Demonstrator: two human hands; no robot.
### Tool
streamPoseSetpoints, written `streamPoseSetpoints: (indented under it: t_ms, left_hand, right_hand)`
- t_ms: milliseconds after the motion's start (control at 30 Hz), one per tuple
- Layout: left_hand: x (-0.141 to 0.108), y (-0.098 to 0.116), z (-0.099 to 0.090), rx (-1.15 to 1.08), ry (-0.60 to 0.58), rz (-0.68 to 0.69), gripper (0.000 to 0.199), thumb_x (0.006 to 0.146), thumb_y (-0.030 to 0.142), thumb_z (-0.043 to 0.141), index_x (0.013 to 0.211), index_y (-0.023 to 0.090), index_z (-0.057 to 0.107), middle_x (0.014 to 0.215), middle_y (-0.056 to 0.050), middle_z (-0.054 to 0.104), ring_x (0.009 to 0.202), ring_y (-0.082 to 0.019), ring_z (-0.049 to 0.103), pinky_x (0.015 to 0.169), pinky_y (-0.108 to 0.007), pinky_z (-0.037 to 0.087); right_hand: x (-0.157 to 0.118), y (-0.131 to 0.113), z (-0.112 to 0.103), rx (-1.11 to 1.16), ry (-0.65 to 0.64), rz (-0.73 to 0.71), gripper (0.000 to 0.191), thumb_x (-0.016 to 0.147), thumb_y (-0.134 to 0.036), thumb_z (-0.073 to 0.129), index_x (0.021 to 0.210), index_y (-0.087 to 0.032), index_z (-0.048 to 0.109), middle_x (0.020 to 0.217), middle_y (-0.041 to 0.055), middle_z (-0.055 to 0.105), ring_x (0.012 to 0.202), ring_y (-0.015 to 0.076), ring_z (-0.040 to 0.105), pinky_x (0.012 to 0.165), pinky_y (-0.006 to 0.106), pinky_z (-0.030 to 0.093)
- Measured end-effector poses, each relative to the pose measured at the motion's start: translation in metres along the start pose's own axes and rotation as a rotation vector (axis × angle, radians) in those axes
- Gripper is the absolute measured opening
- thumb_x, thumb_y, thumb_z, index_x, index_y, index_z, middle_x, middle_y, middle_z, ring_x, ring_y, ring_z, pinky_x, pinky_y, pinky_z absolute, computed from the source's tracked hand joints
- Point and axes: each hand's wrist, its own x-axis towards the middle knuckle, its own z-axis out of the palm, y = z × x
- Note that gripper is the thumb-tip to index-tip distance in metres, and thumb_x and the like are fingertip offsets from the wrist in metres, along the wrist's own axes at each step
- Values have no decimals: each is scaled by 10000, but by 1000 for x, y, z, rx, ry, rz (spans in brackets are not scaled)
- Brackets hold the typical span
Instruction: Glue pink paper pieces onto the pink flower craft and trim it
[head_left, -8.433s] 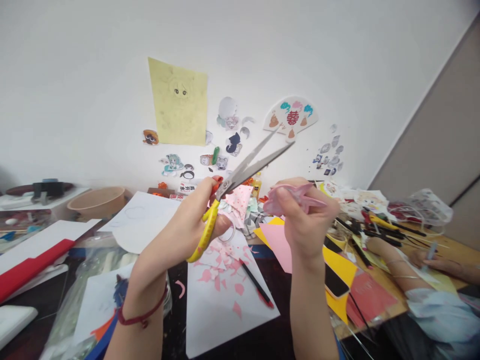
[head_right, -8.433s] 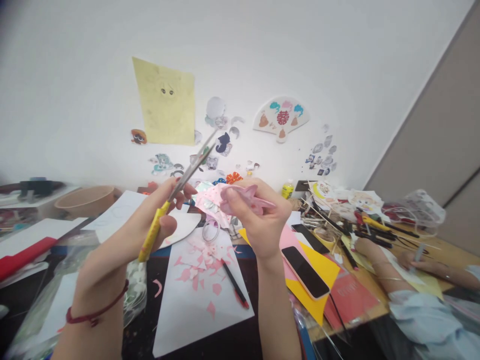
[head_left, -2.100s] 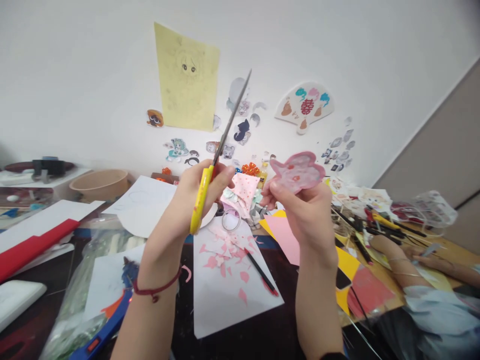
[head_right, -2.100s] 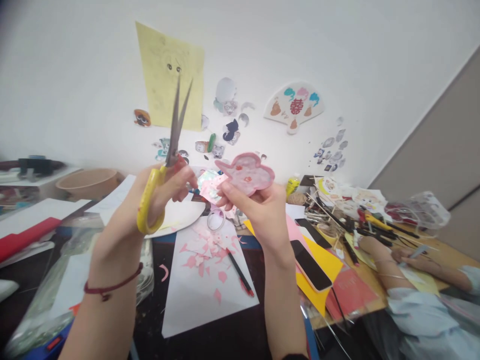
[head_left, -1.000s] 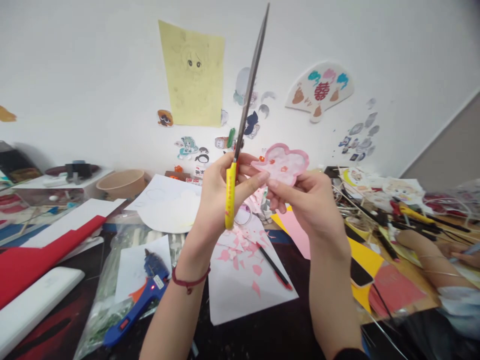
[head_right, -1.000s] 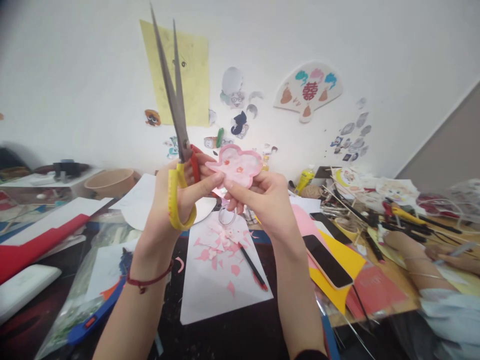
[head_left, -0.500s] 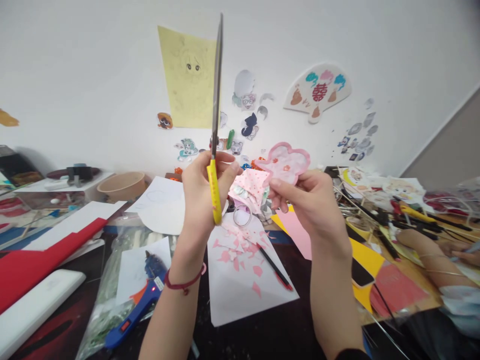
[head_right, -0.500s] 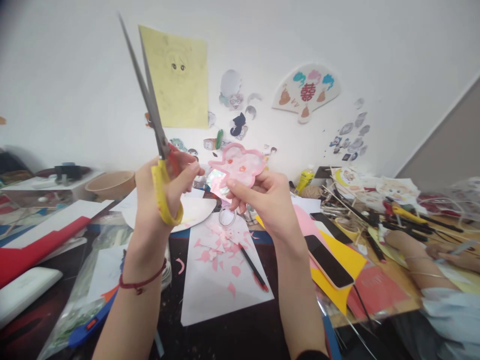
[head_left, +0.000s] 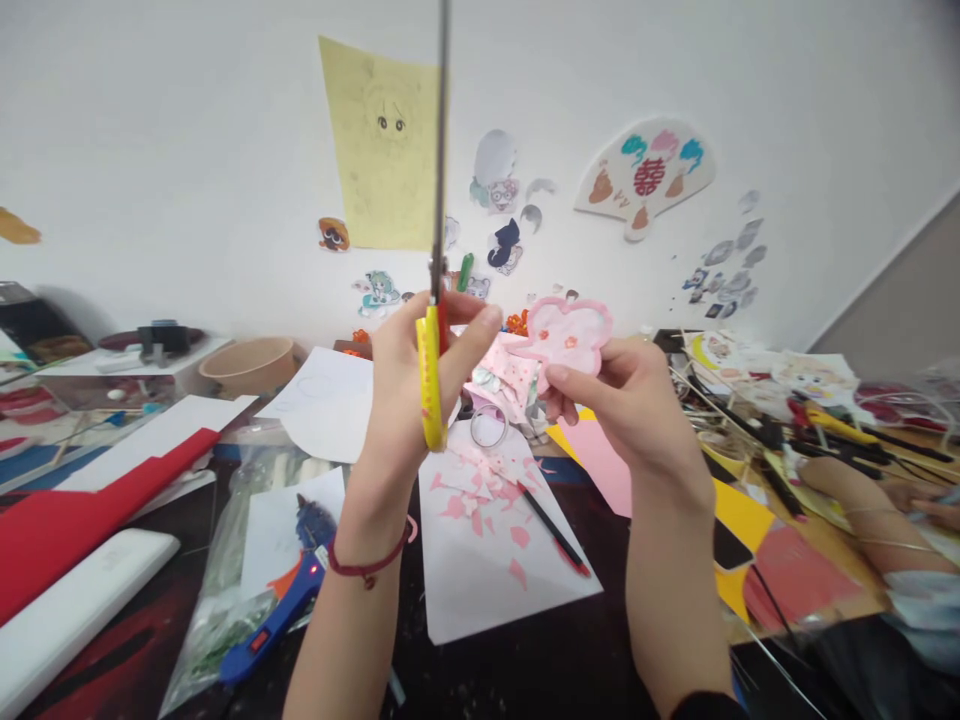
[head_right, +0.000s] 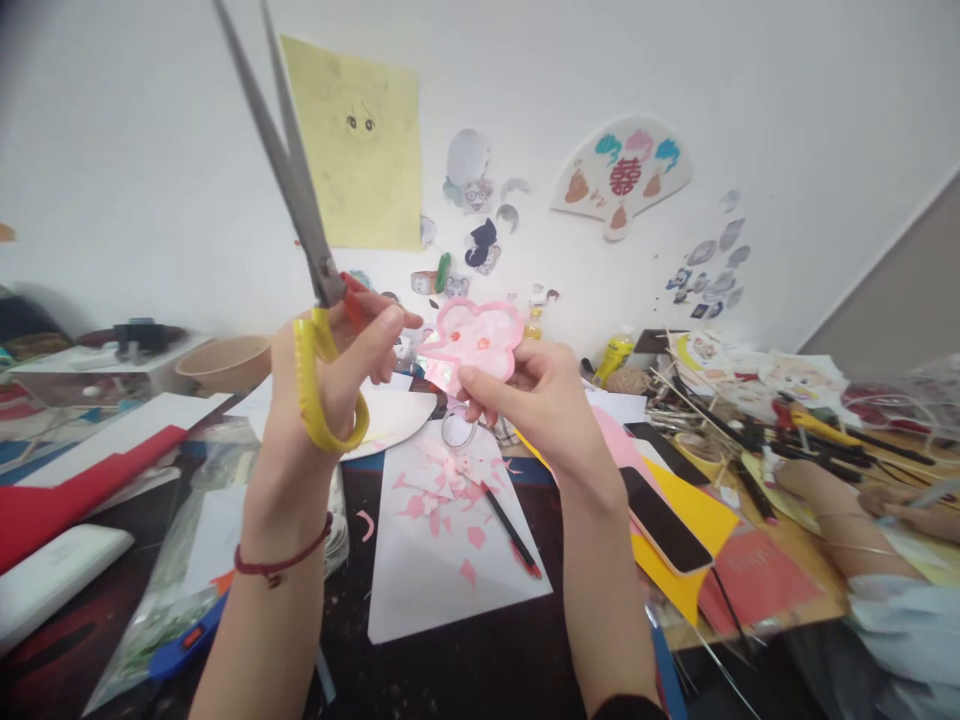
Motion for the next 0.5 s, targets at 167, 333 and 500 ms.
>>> streamPoseSetpoints:
  t_ms: [167, 333, 500]
  left_hand:
    - [-5, 3, 4, -86, -90, -61, 233, 748, 299, 839, 905, 205, 693, 707, 13, 669, 559, -105, 547, 528, -273, 472]
    - [-9, 4, 8, -13, 24, 48, 209, 813, 286, 778, 969, 216, 657, 734, 8, 674, 718, -150, 651, 664, -301, 544]
    - [-11, 3, 8, -6, 66, 94, 216, 820, 291, 775, 972, 216, 641, 753, 6, 675, 788, -169, 673, 713, -314, 549]
  right_hand:
    - [-1, -2, 2, -28, 16, 16, 207, 744, -342, 877, 692, -178, 761, 596, 12, 689, 521, 119, 623, 482, 230, 510]
    - [1, -2, 5, -5, 14, 12, 175, 759, -323, 863, 741, -183, 760, 631, 4, 703, 529, 109, 617, 476, 229, 510]
    - [2, -1, 9, 10, -16, 34, 158, 769, -299, 859, 742, -180, 759, 609, -8, 694, 510, 93, 612, 468, 209, 501]
